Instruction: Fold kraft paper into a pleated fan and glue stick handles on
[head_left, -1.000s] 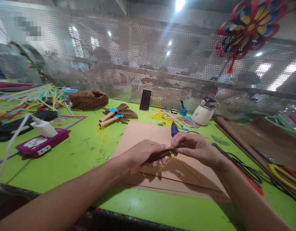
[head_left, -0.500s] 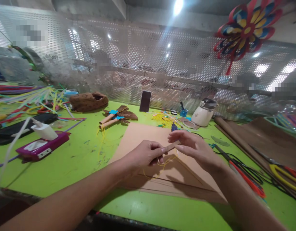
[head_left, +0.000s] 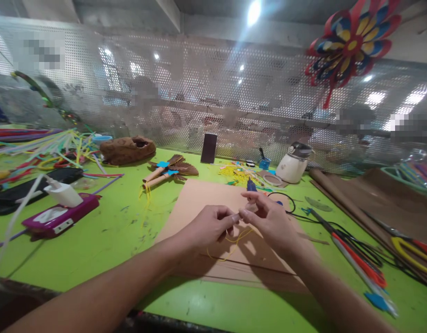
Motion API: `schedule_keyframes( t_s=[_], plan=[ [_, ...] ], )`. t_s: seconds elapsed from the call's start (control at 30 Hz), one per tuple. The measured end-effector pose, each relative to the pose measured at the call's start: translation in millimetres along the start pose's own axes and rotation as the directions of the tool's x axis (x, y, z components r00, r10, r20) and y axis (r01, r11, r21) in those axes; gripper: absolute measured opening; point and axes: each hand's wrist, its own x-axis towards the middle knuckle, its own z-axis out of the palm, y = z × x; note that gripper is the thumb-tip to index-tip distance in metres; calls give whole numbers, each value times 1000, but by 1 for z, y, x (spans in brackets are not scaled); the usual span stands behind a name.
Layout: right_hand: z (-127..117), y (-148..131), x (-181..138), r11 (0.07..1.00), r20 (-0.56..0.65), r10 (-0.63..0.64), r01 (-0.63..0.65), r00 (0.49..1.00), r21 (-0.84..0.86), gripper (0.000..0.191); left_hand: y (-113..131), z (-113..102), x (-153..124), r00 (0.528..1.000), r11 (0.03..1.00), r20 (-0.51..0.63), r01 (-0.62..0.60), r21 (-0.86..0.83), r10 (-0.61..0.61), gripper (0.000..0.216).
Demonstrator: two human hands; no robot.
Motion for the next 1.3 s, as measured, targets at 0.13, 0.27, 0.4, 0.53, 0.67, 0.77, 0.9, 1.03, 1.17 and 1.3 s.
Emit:
schedule_keyframes(
  t_s=[0.13,0.27,0.4,0.53,0.67,0.77,0.9,1.03,1.17,1.3],
  plan=[
    [0,2,1,994,-10,20,-19,1000,106,41,-2,0,0,1000,1000,-3,-4,23,4,25],
    [-4,3,2,997,-6,37,-36,999,71,39,-2,-1,-1,1000,996,-25,9,84,-7,27],
    [-8,8,5,994,10,39,-40,999,104,38,-3,-2,0,1000,991,-11,27,131,-26,27],
    [-12,16,9,985,38,65,-70,997,155,42,-7,-4,2,998,987,7,53,150,-55,27],
    [-16,20,12,954,2,123,-119,992,277,45,-11,-3,4,997,987,-15,78,143,-77,27],
    [-15,18,11,964,-31,91,-80,995,252,45,-11,-4,3,997,988,-26,73,133,-70,28],
    [-6,12,6,999,25,-28,27,999,46,48,-8,-4,2,999,992,-24,32,123,-29,30],
    [-3,10,4,998,8,-59,59,998,29,46,-4,-1,1,1000,995,-17,10,97,-8,26],
    [-9,12,7,999,5,-43,43,999,2,39,-5,3,0,992,989,113,76,-129,-61,22],
    [-14,20,11,999,29,-39,38,999,38,36,-12,1,2,965,933,251,154,-325,-72,19]
  ],
)
